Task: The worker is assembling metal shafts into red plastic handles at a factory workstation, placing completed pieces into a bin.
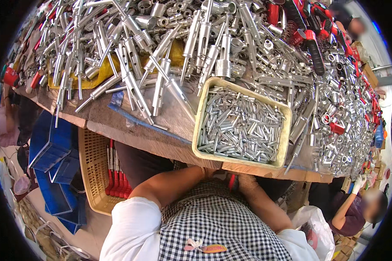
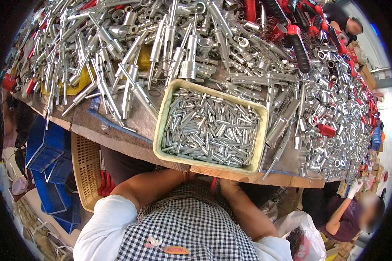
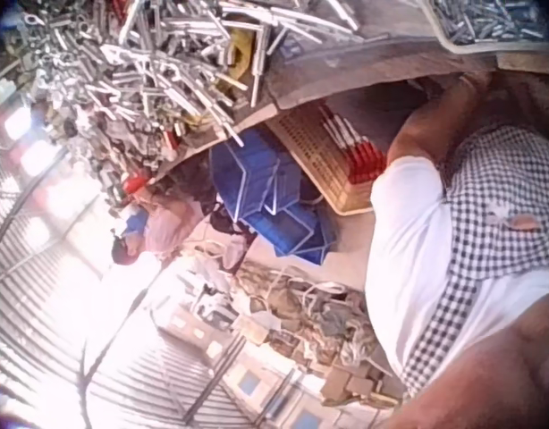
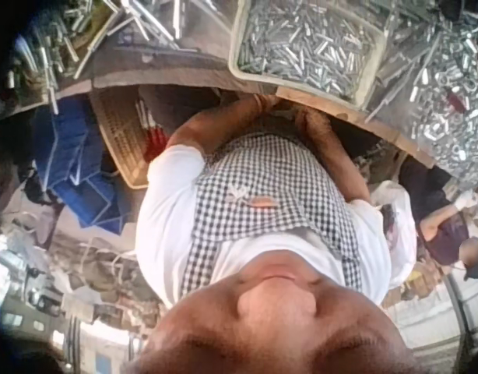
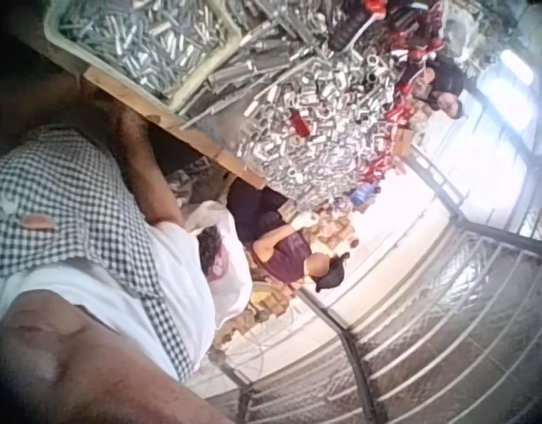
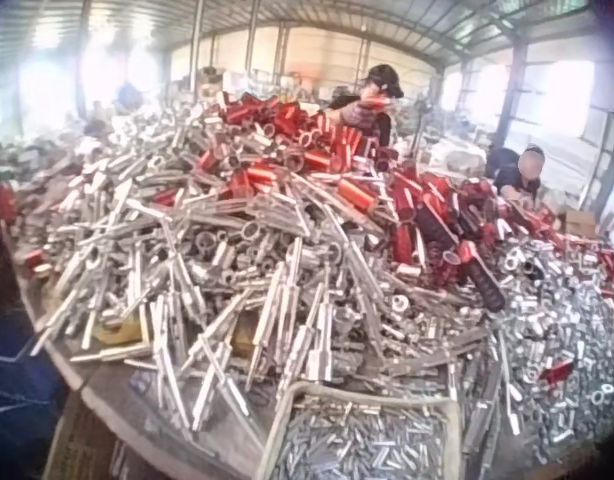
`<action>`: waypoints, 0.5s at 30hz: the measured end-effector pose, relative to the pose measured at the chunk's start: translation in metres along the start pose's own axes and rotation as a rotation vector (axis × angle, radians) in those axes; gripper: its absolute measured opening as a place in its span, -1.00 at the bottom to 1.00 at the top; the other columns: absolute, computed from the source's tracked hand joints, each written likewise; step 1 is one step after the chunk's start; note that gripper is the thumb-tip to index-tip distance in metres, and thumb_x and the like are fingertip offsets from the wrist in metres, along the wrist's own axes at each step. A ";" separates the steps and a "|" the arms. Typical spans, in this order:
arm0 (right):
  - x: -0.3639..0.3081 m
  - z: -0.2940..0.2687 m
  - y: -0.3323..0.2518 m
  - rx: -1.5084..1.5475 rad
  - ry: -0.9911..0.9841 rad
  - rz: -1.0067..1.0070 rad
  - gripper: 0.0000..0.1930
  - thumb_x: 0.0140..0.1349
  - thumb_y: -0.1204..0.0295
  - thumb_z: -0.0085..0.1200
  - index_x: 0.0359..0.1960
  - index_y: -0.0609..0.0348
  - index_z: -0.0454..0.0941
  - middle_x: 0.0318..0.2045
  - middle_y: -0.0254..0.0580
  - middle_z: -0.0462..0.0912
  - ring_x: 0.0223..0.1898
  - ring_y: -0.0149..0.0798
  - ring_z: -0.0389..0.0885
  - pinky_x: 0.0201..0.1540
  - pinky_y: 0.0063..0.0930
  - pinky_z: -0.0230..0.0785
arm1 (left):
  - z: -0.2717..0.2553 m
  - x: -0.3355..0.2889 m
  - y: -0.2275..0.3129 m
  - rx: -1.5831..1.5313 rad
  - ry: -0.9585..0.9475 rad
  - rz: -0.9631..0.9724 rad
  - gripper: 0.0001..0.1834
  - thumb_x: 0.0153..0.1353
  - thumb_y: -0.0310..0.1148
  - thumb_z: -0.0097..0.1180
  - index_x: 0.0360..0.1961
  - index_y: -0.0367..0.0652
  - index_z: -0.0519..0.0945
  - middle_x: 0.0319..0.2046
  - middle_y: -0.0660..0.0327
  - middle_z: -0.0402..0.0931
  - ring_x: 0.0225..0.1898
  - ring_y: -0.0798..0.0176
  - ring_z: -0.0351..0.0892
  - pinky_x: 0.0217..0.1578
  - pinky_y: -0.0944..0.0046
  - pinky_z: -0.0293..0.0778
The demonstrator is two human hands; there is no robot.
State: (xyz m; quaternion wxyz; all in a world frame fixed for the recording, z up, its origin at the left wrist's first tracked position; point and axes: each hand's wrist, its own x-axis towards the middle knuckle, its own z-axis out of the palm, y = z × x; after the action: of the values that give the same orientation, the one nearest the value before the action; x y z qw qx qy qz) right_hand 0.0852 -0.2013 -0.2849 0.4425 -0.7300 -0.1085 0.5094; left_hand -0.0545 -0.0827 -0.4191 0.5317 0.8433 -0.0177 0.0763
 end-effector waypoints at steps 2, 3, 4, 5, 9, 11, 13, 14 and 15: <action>0.005 0.002 -0.013 0.064 -0.021 0.040 -0.67 0.06 0.53 0.10 -0.09 0.30 0.50 -0.34 -0.12 0.58 -0.32 -0.20 0.58 -0.19 -0.35 0.49 | 0.005 0.000 -0.005 -0.039 0.004 -0.025 -0.45 0.16 -0.35 0.16 0.21 -0.12 0.43 0.18 0.09 0.42 0.20 0.08 0.41 0.21 0.11 0.30; 0.004 0.003 -0.019 0.094 -0.034 0.064 -0.68 0.06 0.53 0.10 -0.09 0.30 0.50 -0.34 -0.12 0.58 -0.32 -0.20 0.58 -0.19 -0.35 0.49 | 0.009 -0.002 -0.005 -0.063 0.008 -0.042 -0.45 0.15 -0.35 0.16 0.21 -0.11 0.43 0.17 0.09 0.43 0.19 0.08 0.41 0.21 0.10 0.31; 0.003 0.004 -0.024 0.124 -0.046 0.090 -0.68 0.06 0.53 0.09 -0.10 0.30 0.50 -0.34 -0.12 0.58 -0.32 -0.20 0.58 -0.19 -0.35 0.49 | 0.010 -0.002 -0.008 -0.086 0.011 -0.059 -0.45 0.15 -0.35 0.17 0.21 -0.10 0.43 0.16 0.09 0.44 0.18 0.07 0.42 0.21 0.09 0.31; 0.001 0.005 -0.030 0.155 -0.059 0.115 -0.68 0.06 0.53 0.09 -0.10 0.30 0.50 -0.34 -0.12 0.58 -0.32 -0.20 0.58 -0.19 -0.34 0.49 | 0.013 -0.003 -0.008 -0.109 0.014 -0.076 -0.44 0.14 -0.35 0.17 0.21 -0.10 0.43 0.15 0.08 0.45 0.17 0.06 0.43 0.20 0.08 0.32; 0.003 0.025 -0.040 0.292 -0.139 0.206 -0.69 0.06 0.53 0.09 -0.10 0.30 0.50 -0.33 -0.12 0.59 -0.33 -0.20 0.58 -0.20 -0.34 0.50 | 0.016 0.017 -0.019 -0.170 0.030 -0.164 -0.43 0.13 -0.34 0.19 0.22 -0.07 0.43 0.11 0.08 0.48 0.13 0.02 0.47 0.18 0.05 0.34; -0.001 0.026 -0.033 0.325 -0.158 0.232 -0.69 0.06 0.53 0.09 -0.10 0.30 0.50 -0.33 -0.12 0.59 -0.33 -0.20 0.58 -0.20 -0.34 0.50 | 0.013 0.022 -0.024 -0.206 0.035 -0.199 -0.42 0.12 -0.33 0.20 0.22 -0.05 0.43 0.09 0.07 0.50 0.11 0.00 0.49 0.18 0.03 0.35; -0.006 0.029 -0.035 -0.107 0.035 0.028 -0.69 0.06 0.52 0.08 -0.11 0.30 0.49 -0.33 -0.12 0.59 -0.37 -0.21 0.57 -0.28 -0.35 0.49 | 0.023 0.010 -0.024 -0.242 0.049 -0.238 -0.41 0.11 -0.33 0.21 0.22 -0.04 0.43 0.07 0.07 0.52 0.09 -0.01 0.51 0.17 0.02 0.36; -0.017 0.035 -0.051 0.186 0.009 0.186 -0.68 0.04 0.52 0.08 -0.11 0.31 0.48 -0.34 -0.12 0.58 -0.39 -0.23 0.56 -0.32 -0.39 0.47 | 0.028 0.015 -0.025 -0.259 0.058 -0.257 -0.40 0.11 -0.33 0.21 0.22 -0.03 0.43 0.06 0.07 0.53 0.07 -0.02 0.52 0.16 0.01 0.36; -0.019 0.031 -0.050 0.185 0.016 0.183 -0.68 0.04 0.52 0.08 -0.11 0.31 0.48 -0.34 -0.12 0.58 -0.39 -0.23 0.56 -0.32 -0.39 0.47 | 0.023 0.010 -0.020 -0.278 0.056 -0.262 -0.40 0.10 -0.33 0.22 0.23 -0.02 0.43 0.05 0.06 0.54 0.06 -0.03 0.53 0.16 0.00 0.37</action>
State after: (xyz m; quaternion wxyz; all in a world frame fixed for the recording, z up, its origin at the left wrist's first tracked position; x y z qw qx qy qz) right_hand 0.0649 -0.1667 -0.2377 0.4607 -0.6970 0.0096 0.5495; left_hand -0.0395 -0.0944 -0.4451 0.6488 0.7543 0.0965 0.0265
